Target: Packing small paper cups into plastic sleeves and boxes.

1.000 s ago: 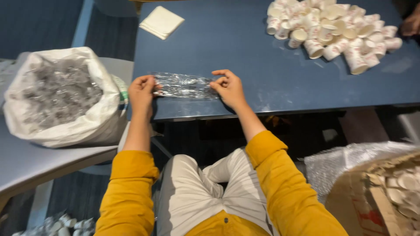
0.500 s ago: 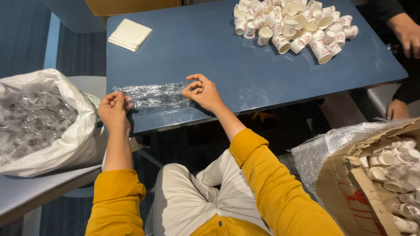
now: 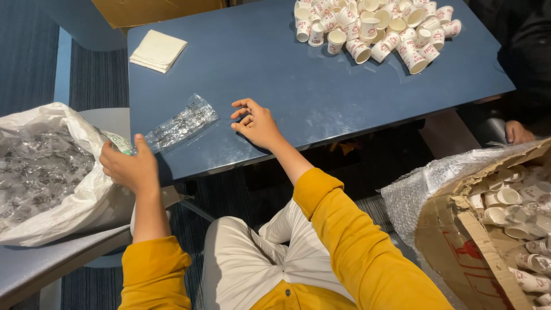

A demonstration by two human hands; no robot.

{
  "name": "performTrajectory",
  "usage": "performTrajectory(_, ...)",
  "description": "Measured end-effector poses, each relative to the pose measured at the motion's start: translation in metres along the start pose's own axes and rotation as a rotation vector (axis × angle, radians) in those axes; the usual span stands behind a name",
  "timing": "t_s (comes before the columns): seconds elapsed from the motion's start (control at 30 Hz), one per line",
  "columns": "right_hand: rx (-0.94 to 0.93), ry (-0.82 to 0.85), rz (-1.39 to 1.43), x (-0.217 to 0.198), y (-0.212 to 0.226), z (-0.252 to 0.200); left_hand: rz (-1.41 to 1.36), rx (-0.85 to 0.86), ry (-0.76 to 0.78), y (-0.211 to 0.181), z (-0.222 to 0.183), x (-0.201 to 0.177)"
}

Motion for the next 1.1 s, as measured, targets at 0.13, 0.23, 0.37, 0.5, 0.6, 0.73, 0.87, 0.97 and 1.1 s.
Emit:
performTrajectory(0.13,-0.01,0.008,-0.02,0.0,0.005,0.0,0.36,0.386,0.041,-0.05,-0.044,0.023)
performTrajectory(0.23,-0.011,0.008,-0.023,0.0,0.007,-0.002,0.478,0.514,0.312,-0.048,-0.061,0.068)
performTrajectory(0.37,-0.012,-0.004,-0.02,-0.001,0.007,-0.001,0.705,0.544,0.454,-0.019,-0.061,0.111)
performTrajectory(0.5,-0.006,0.001,-0.023,-0.001,0.007,-0.001,0.792,0.517,0.457,-0.022,-0.064,0.109)
performTrajectory(0.6,-0.006,0.004,-0.014,0.0,0.007,-0.001,0.804,0.509,0.425,-0.032,-0.069,0.102)
performTrajectory(0.73,-0.013,-0.007,-0.017,-0.001,0.008,-0.001,0.657,0.637,0.317,-0.055,-0.082,0.1)
performTrajectory(0.87,-0.025,-0.054,-0.017,-0.004,0.012,-0.001,0.463,0.705,0.342,-0.071,-0.105,0.12)
performTrajectory(0.97,-0.074,-0.161,0.01,-0.01,0.004,-0.003,0.414,0.768,0.385,-0.078,-0.128,0.128)
performTrajectory(1.1,-0.099,-0.344,0.019,-0.037,0.003,-0.007,0.399,0.802,0.39,-0.076,-0.134,0.126)
Point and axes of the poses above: each hand's wrist, its own z-axis towards the middle knuckle, its own x-axis out of the palm, y = z × x, the point moved 6 cm from there along z, towards the middle knuckle, and after that the axes turned 15 degrees about -x, right-handed, at the moved point
